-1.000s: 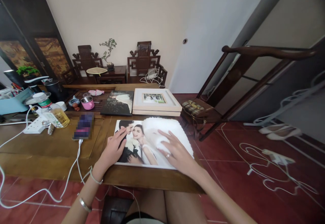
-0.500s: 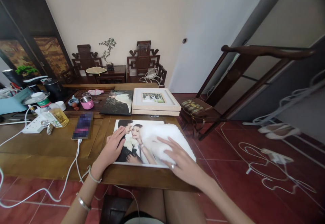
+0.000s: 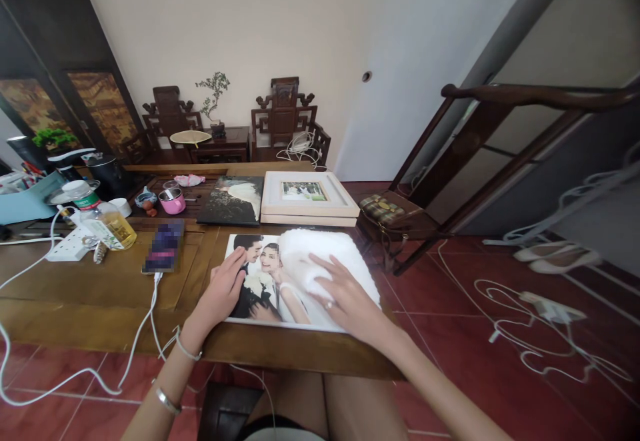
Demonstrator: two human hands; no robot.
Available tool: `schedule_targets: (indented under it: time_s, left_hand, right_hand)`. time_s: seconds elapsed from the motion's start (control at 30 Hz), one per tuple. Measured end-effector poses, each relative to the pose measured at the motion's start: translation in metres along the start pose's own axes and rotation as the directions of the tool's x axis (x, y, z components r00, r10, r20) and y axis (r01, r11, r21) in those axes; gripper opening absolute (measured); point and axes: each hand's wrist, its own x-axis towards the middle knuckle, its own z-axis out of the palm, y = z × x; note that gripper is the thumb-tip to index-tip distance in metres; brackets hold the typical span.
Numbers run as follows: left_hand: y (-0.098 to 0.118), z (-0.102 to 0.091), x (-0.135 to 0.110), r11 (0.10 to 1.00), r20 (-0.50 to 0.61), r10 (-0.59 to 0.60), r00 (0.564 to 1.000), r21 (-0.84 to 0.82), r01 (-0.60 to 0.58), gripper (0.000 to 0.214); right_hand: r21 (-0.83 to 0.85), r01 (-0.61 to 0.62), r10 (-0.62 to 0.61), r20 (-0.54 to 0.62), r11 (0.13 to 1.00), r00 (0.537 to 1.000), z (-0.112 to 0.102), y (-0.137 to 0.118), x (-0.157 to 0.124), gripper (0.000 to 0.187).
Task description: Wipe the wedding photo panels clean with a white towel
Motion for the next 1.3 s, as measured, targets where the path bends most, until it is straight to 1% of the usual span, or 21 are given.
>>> schedule_targets:
  time_s: [0.1,0.17,0.23,0.3,0.4,0.5,0.6,0.67,0.73,0.83,1.0,1.1,1.17,1.2,1.3]
  left_hand:
    - [0.002,0.000,0.001,1.000,0.001,-0.012,1.000,0.012,0.012,0.043]
    - [0.004,0.000,0.001,1.000,0.001,-0.014,1.000,0.019,0.014,0.044]
    - [0.004,-0.001,0.001,1.000,0.006,-0.011,1.000,0.027,0.011,0.044]
    - [0.004,-0.001,0.000,0.999,0.009,0.001,1.000,0.032,-0.001,0.045]
    - [0.002,-0.001,0.000,0.999,0.006,0.021,1.000,0.034,-0.021,0.044]
    - [0.000,-0.001,0.000,0.999,0.021,0.019,1.000,0.039,-0.020,0.044]
    - [0.000,-0.001,0.000,0.999,0.022,0.020,1.000,0.036,-0.021,0.044]
    - [0.000,-0.001,0.000,0.999,0.014,0.023,1.000,0.028,-0.023,0.044]
    - [0.000,-0.001,0.000,1.000,0.005,0.019,1.000,0.022,-0.019,0.043]
    - [0.001,-0.001,0.000,1.000,0.000,0.002,1.000,0.019,-0.002,0.043]
    - [0.002,0.001,0.000,1.000,-0.018,0.004,1.000,0.014,-0.004,0.043]
    - [0.001,0.002,-0.001,1.000,-0.038,0.028,0.999,0.014,-0.028,0.043]
    - [0.000,0.002,-0.001,0.999,-0.036,0.037,0.999,0.015,-0.037,0.044]
    - [0.000,0.002,-0.001,0.999,-0.032,0.039,0.999,0.016,-0.038,0.044]
    - [0.000,0.001,-0.001,0.999,-0.018,0.041,0.999,0.018,-0.040,0.044]
  right_hand:
    - [0.006,0.040,-0.040,0.054,0.999,0.998,-0.007,-0.032,-0.031,0.017]
    - [0.003,0.078,-0.078,0.086,0.997,0.993,-0.009,-0.047,-0.048,0.016]
    - [0.006,0.115,-0.115,0.112,0.993,0.987,-0.011,-0.053,-0.057,0.017]
    - [0.017,0.120,-0.121,0.125,0.993,0.985,-0.012,-0.050,-0.056,0.018]
    - [0.040,0.095,-0.099,0.115,0.995,0.988,-0.012,-0.030,-0.037,0.018]
    - [0.024,0.068,-0.070,0.093,0.997,0.993,-0.007,0.000,-0.002,0.015]
    - [-0.013,0.015,-0.015,0.056,1.000,0.998,0.001,0.026,0.032,0.020]
    - [-0.019,-0.008,0.009,0.034,1.000,0.999,0.006,0.035,0.046,0.022]
    - [-0.031,-0.018,0.019,0.019,0.999,1.000,0.009,0.035,0.048,0.021]
    - [-0.057,-0.009,0.011,0.028,0.998,1.000,0.007,0.015,0.030,0.020]
    - [-0.018,0.063,-0.061,0.088,0.998,0.994,-0.004,-0.037,-0.023,0.025]
    - [-0.007,0.126,-0.124,0.116,0.992,0.985,-0.010,-0.059,-0.046,0.024]
    - [0.012,0.157,-0.157,0.133,0.987,0.979,-0.011,-0.062,-0.051,0.022]
    - [0.025,0.156,-0.158,0.139,0.987,0.978,-0.012,-0.059,-0.049,0.022]
    - [0.058,0.123,-0.130,0.135,0.991,0.982,-0.010,-0.039,-0.030,0.024]
